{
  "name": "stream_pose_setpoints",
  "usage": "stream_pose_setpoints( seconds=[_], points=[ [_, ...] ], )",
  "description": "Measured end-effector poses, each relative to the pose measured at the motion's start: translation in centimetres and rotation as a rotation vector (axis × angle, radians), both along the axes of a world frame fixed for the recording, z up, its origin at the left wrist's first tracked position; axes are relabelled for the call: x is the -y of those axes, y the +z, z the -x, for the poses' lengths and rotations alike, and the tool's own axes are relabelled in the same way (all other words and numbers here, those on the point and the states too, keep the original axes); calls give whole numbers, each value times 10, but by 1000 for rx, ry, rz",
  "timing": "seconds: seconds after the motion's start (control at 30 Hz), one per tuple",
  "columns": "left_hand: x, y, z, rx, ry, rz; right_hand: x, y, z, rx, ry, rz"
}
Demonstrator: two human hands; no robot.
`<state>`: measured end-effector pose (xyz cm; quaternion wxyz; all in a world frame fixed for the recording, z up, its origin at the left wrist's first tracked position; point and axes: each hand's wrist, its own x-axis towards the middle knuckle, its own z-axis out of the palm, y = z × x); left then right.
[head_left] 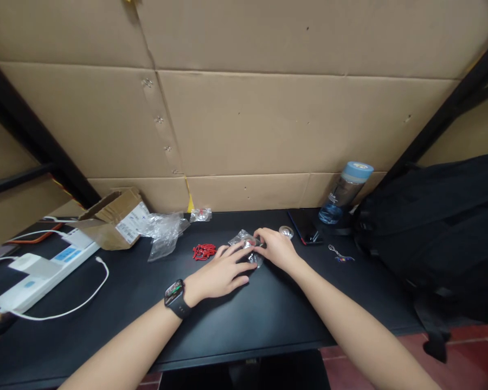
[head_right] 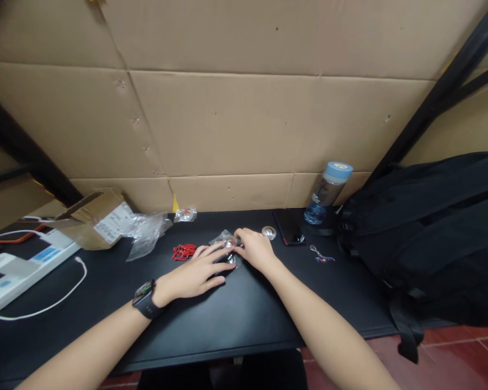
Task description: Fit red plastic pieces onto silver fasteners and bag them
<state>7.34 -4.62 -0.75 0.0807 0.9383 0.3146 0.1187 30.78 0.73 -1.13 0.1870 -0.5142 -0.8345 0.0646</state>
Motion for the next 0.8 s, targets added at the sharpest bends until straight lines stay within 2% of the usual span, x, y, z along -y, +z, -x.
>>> stream_pose_setpoints(
  seconds=[0.1, 0.2, 0.27, 0.33, 0.43, 0.5, 0.57, 0.67, 0.8],
  points=[
    [1, 1, 1, -7, -9, -3, -1, -5, 8, 28, 4, -84],
    [-1, 3, 4, 6, -15, 0, -3, -7, 12, -9, 17, -88],
    [-3, 6, 7, 48, -3, -11, -5, -7, 9, -81, 86, -19],
    [-5, 10, 10, 95, 27, -25, -7, -4, 2, -180, 237, 82],
    [-9, 12, 11, 133, 129, -49, -10, 2, -11, -335, 393, 235],
    [-11, 10, 9, 141, 225, -85, -11, 2, -17, -387, 392, 271],
    [-13, 6, 6, 140, 300, -131, -13, 0, -18, -369, 388, 232],
    [-15, 0, 3, 148, 347, -171, -14, -6, -11, -327, 398, 163],
    [-16, -1, 5, 201, 391, -127, -14, -9, -5, -371, 405, 150]
  ],
)
